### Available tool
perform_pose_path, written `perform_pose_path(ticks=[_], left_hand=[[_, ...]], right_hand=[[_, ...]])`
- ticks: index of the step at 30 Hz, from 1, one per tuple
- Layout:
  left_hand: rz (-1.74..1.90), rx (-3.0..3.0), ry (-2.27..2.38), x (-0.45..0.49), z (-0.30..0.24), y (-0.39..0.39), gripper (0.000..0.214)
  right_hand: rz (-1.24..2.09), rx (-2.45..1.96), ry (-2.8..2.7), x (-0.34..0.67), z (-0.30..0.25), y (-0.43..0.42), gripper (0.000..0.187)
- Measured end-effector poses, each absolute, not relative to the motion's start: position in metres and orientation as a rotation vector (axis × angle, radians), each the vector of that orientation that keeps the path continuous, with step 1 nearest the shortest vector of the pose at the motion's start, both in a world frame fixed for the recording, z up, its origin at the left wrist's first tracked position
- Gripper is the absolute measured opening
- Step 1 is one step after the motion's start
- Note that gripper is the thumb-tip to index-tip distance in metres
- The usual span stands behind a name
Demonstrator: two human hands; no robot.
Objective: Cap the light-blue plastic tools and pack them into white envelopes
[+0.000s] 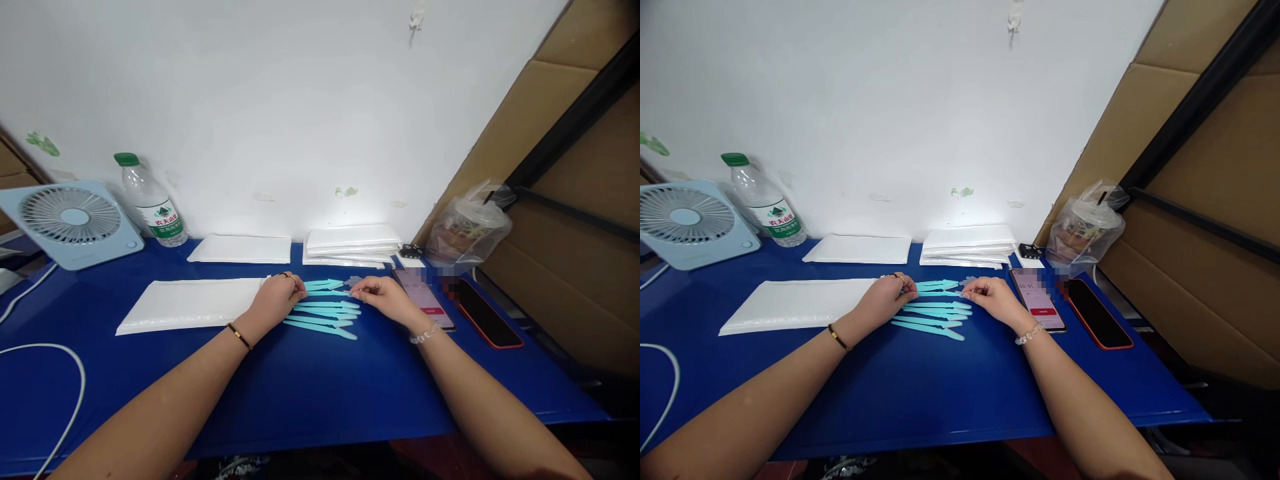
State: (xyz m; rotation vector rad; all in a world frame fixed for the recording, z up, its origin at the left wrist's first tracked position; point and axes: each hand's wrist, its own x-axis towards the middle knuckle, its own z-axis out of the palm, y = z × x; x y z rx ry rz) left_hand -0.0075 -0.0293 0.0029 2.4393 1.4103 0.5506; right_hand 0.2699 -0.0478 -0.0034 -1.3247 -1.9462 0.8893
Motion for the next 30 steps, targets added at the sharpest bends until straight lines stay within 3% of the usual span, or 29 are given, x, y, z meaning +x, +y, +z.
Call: perform_pose_path(ticks=[8,15,24,30], left_hand=[[0.496,2.437,1.317,-0.001,0.001,-0.033,0.015],[0.599,2.555,1.407,-0.011,0.0,-0.026,0.021],[0.506,2.585,1.512,-0.013,-0.005,-0.017,0.019],[0.57,2.554,1.521,-0.01,0.003,-0.022,0.024]], right_hand=[[0.932,-1.276,-2.031,0.259,0.0,-0.054,0.02],[0.376,-1.4,-2.142,0.279,-0.004,-0.042,0.015],[0.235,-1.392,-2.237,0.274,-0.01,-0.037,0.018],[0.553,-1.422,-1.926,0.276,-0.01,-0.038,0.02]])
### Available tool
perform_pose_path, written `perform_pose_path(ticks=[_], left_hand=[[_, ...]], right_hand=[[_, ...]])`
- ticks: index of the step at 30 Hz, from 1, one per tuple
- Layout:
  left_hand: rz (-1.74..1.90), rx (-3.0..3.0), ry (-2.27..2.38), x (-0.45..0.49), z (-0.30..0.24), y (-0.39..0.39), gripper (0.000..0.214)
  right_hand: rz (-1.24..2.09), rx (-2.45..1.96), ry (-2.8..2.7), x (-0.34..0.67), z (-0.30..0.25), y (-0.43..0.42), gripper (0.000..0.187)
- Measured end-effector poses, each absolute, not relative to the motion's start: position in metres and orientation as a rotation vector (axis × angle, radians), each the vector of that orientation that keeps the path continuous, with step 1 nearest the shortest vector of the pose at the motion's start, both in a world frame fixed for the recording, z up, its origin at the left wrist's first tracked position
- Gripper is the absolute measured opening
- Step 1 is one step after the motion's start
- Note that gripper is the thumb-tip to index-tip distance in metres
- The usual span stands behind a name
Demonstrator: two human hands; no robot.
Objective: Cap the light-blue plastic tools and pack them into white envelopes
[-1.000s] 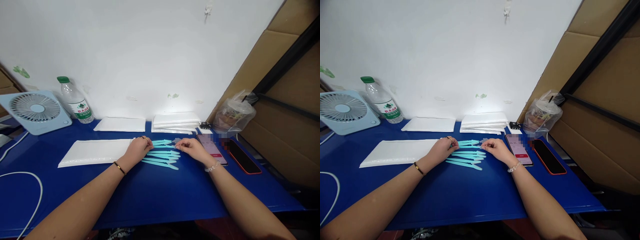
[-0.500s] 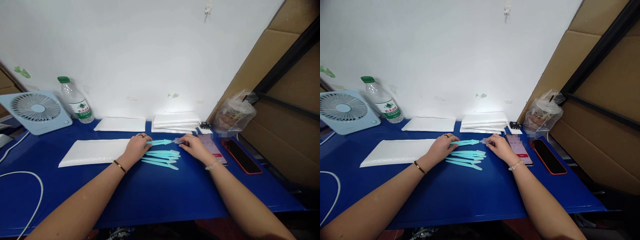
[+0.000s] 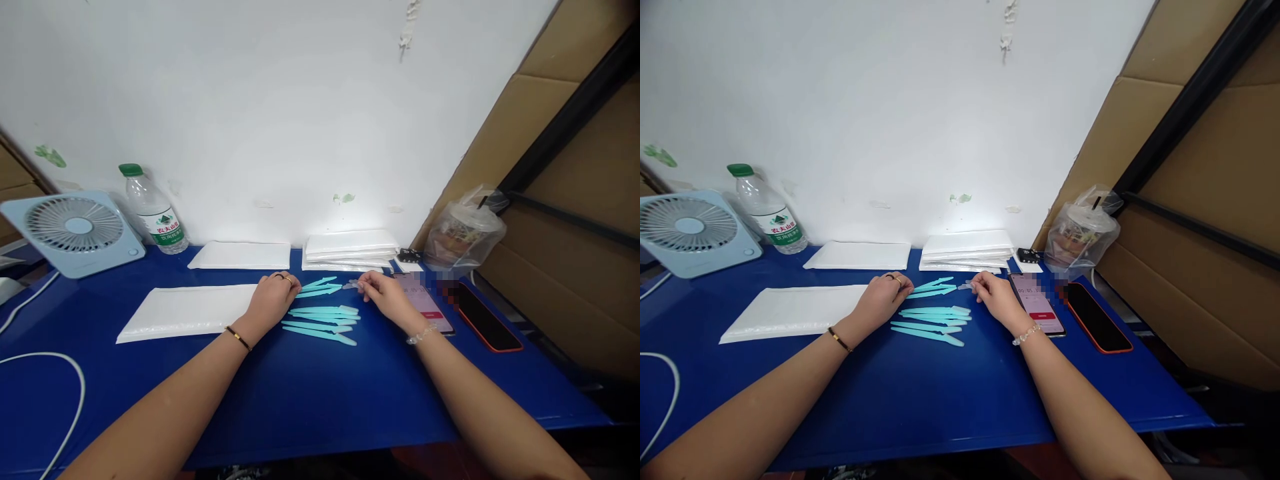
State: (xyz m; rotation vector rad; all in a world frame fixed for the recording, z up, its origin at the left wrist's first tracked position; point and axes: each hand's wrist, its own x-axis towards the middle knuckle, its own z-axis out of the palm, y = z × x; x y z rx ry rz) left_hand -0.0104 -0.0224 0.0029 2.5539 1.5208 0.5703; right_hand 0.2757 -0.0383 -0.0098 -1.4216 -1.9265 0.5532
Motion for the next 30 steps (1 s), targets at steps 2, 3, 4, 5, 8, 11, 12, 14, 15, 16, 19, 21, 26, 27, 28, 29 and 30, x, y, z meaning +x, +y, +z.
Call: perform_pose_path(ticks=[2,3,4,5,8,11,12,14,15,16,19,21,26,27,28,29,30], left_hand=[[0.585,2.54,1.507,-0.01,0.004,-0.023,0.024],[0.589,2.535,1.502,-0.01,0.005,-0.024,0.025],[0.592,2.53,1.498,-0.011,0.005,-0.024,0.025],[0.592,2.525,1.495,-0.011,0.005,-0.024,0.025],[0.586,2.508,1.491,-0.011,0.004,-0.023,0.025],[0.58,2.495,1.478,-0.01,0.004,-0.023,0.025],[0.583,2.49,1.471,-0.01,0.004,-0.023,0.024],[0.596,2.477,1.453,-0.01,0.005,-0.023,0.024],[0.605,2.469,1.444,-0.01,0.005,-0.023,0.024],[0.612,2.46,1.434,-0.01,0.006,-0.024,0.024],[0.625,2.437,1.417,-0.009,0.006,-0.024,0.025],[0.627,2.427,1.404,-0.009,0.007,-0.025,0.024],[0.63,2.418,1.378,-0.005,0.009,-0.029,0.025],[0.624,2.423,1.367,-0.004,0.01,-0.03,0.025],[0.607,2.433,1.351,-0.004,0.01,-0.032,0.024],[0.583,2.448,1.337,-0.003,0.01,-0.033,0.024],[0.555,2.466,1.329,-0.003,0.01,-0.034,0.024]], right_hand=[[0.744,-1.374,-1.808,0.276,-0.008,-0.04,0.022],[0.828,-1.353,-1.759,0.276,-0.007,-0.04,0.026],[0.902,-1.338,-1.716,0.275,-0.007,-0.041,0.03],[0.963,-1.328,-1.68,0.275,-0.006,-0.041,0.034],[1.041,-1.299,-1.612,0.273,-0.005,-0.041,0.04],[1.034,-1.278,-1.565,0.27,-0.009,-0.04,0.041],[1.034,-1.269,-1.556,0.269,-0.01,-0.039,0.041],[1.055,-1.244,-1.554,0.266,-0.013,-0.039,0.041],[1.071,-1.234,-1.557,0.265,-0.013,-0.039,0.041],[1.086,-1.228,-1.557,0.263,-0.014,-0.039,0.041],[1.121,-1.219,-1.544,0.26,-0.014,-0.039,0.041],[1.15,-1.2,-1.535,0.257,-0.014,-0.04,0.041],[1.207,-1.156,-1.535,0.251,-0.011,-0.044,0.039],[1.213,-1.152,-1.553,0.25,-0.009,-0.046,0.039],[1.217,-1.153,-1.588,0.25,-0.008,-0.047,0.038],[1.204,-1.165,-1.638,0.251,-0.007,-0.047,0.038],[1.155,-1.19,-1.7,0.253,-0.006,-0.047,0.037]])
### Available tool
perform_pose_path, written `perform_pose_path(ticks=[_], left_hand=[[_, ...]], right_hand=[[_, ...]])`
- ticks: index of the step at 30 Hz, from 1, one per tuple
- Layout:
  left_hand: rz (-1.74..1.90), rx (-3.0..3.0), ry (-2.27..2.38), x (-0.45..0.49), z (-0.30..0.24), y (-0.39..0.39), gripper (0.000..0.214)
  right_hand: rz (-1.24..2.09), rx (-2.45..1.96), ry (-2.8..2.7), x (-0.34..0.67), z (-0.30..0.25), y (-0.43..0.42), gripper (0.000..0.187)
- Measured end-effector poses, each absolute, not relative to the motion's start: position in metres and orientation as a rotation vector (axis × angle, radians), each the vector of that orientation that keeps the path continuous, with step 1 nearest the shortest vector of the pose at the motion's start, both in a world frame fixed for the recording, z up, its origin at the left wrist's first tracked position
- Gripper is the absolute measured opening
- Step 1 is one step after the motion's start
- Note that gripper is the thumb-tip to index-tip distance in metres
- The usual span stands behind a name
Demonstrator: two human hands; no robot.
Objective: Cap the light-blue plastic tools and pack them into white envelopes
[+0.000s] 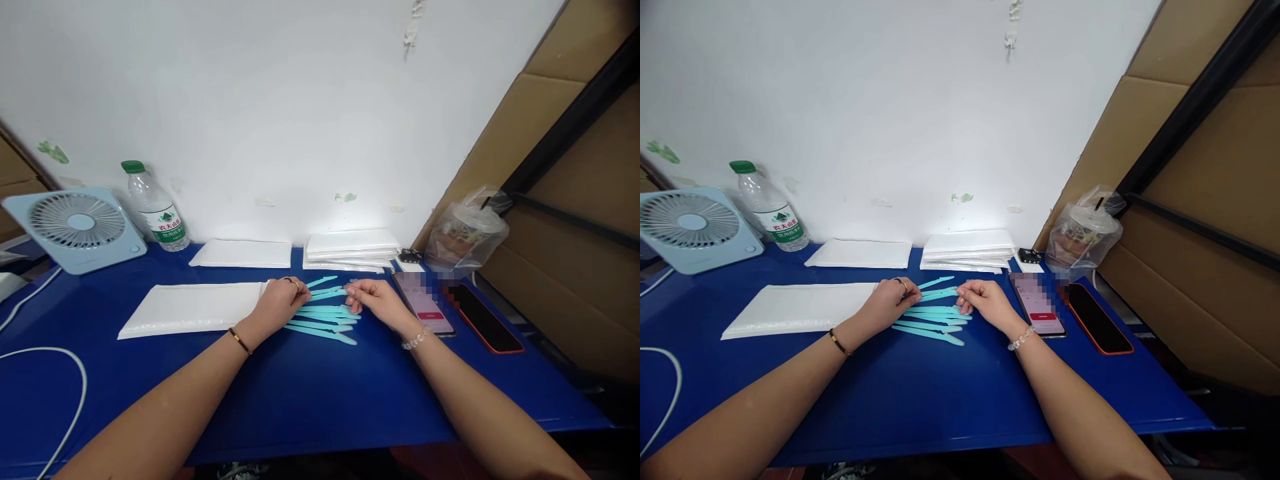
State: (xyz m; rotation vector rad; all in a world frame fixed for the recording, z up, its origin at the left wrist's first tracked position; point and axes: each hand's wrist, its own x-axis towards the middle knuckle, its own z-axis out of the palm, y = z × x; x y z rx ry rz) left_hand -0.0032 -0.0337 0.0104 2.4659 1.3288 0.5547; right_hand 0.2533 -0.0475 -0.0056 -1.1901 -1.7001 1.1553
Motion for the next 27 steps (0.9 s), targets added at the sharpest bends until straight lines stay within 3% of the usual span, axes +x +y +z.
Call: perform_pose_path(ticks=[7,14,27], left_hand=[[0.541,2.572,1.441,-0.007,0.002,-0.028,0.022],[0.523,2.614,1.44,-0.009,-0.001,-0.021,0.017],[0.48,2.633,1.418,-0.011,0.0,-0.019,0.02]], right_hand=[[0.345,-1.384,-2.059,0.273,-0.012,-0.033,0.025],[0.231,-1.402,-2.193,0.268,-0.013,-0.03,0.02],[0.348,-1.236,-2.25,0.272,-0.009,-0.032,0.017]])
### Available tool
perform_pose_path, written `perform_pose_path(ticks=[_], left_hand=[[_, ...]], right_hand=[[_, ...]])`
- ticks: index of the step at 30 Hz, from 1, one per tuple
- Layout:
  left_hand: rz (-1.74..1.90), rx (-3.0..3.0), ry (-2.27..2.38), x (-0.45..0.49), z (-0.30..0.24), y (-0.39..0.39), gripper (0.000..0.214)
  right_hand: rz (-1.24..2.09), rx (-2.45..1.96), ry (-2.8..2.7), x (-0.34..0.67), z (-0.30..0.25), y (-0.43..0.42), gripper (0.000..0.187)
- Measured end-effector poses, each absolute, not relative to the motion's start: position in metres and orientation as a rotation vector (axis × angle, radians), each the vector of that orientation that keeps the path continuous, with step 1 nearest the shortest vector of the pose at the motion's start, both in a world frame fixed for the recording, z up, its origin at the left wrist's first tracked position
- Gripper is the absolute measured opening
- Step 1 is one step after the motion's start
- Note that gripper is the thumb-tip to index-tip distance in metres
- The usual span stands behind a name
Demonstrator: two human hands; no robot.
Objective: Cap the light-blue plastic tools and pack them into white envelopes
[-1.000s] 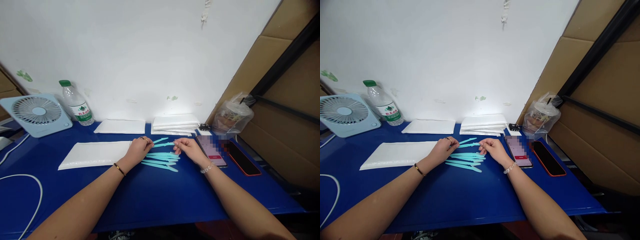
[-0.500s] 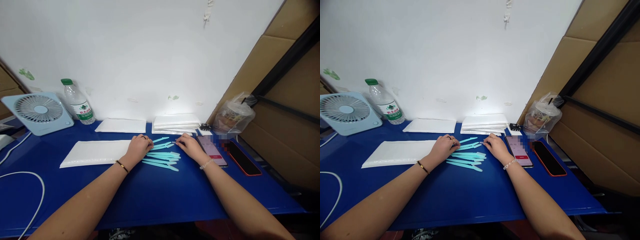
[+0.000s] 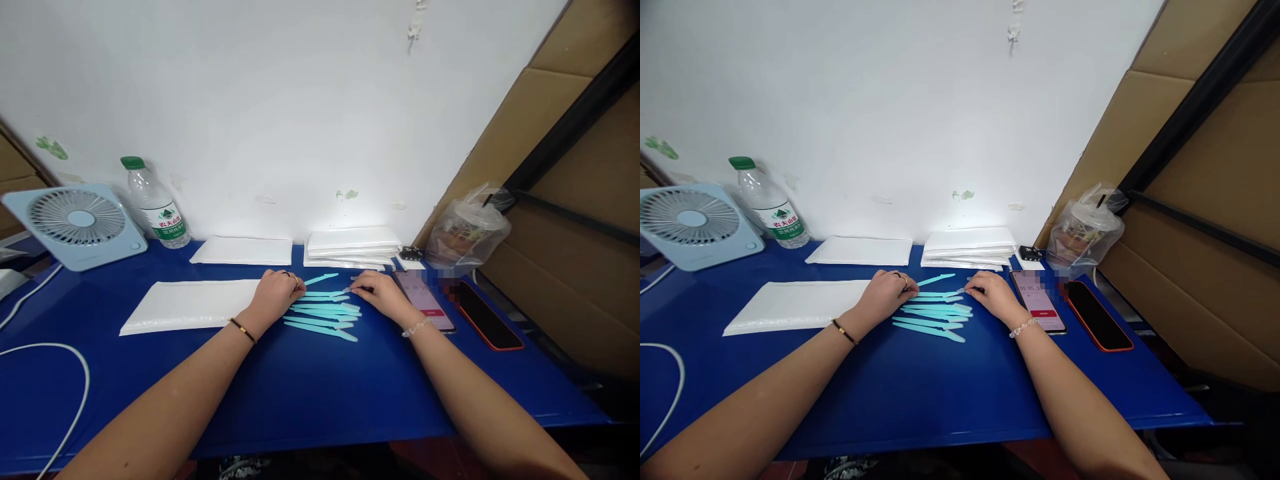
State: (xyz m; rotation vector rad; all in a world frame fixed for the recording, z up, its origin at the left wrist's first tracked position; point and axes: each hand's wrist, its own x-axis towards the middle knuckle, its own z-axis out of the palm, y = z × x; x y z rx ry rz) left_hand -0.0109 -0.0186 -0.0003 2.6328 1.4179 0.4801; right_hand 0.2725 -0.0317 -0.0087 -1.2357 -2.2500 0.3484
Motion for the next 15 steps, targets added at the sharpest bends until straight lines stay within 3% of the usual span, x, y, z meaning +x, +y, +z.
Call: perform_pose_path(ticks=[7,15], left_hand=[[0.496,2.632,1.402,-0.011,-0.002,-0.018,0.02],[0.496,2.615,1.307,-0.007,-0.004,-0.017,0.017]], right_hand=[[0.264,-1.199,-2.321,0.269,-0.011,-0.032,0.017],[0.433,-1.14,-2.244,0.25,-0.009,-0.042,0.018]])
